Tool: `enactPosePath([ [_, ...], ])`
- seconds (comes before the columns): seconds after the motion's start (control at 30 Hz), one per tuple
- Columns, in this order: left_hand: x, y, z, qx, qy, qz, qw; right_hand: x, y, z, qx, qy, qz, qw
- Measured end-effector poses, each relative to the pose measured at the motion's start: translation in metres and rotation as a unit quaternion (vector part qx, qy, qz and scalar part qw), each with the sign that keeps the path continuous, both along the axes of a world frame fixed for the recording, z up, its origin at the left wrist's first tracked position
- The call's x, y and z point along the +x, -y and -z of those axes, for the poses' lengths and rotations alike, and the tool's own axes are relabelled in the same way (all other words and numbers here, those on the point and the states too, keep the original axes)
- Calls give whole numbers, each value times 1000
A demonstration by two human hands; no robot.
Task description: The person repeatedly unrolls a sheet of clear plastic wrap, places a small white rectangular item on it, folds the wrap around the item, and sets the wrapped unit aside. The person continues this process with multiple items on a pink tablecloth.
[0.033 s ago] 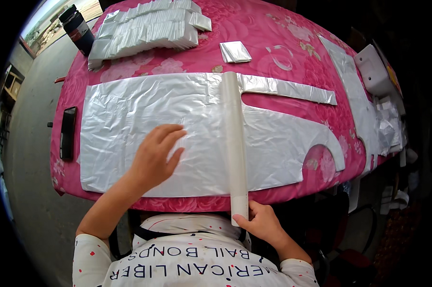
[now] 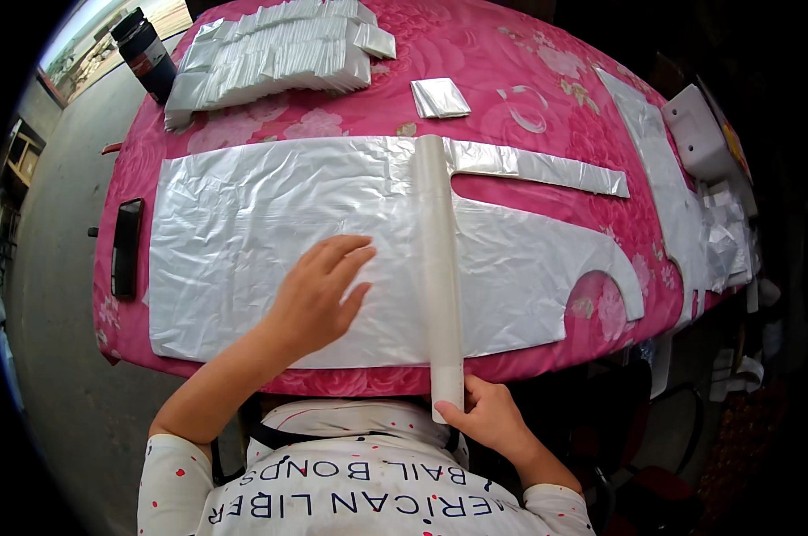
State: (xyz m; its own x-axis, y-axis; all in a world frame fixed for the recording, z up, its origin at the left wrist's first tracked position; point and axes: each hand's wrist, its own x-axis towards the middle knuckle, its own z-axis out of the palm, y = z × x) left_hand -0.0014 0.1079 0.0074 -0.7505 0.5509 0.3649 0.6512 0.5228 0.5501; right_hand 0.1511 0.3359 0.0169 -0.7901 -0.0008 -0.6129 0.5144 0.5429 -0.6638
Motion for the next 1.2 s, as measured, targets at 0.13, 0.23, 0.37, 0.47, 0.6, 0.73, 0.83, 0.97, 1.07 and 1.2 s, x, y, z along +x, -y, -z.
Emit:
enactPosePath([
  [0.13,5,-55,37,-13,41,26,999,1,-2,0,-13,20,6,1000],
  [0.23,8,-64,49,-59,10,21,998,-1,-6,-1,-7,28,-27,999],
  [0.37,10,-64,51,-130,-3,18,991,-17,-23,13,-59,-1,-47,997],
  [0.47,11,-63,51,-159,-17,9,987,-70,-25,-2,-30,-67,-76,994],
  [0.6,10,-66,51,-170,-31,4,985,-158,-21,11,-96,-109,15,989],
  [0.73,9,-66,48,-151,-24,10,988,-230,-17,29,-320,-101,169,927],
  [0.83,9,-67,49,-155,-26,11,988,-264,-20,59,-454,-114,301,831],
  [0.97,10,-65,49,-152,-19,10,988,-282,-45,59,-562,-172,384,712],
  [1.07,10,-65,51,-141,-18,6,990,-291,-110,49,-585,-235,397,668],
  [1.2,10,-65,53,-136,-20,8,991,-290,-226,40,-533,-307,477,628],
])
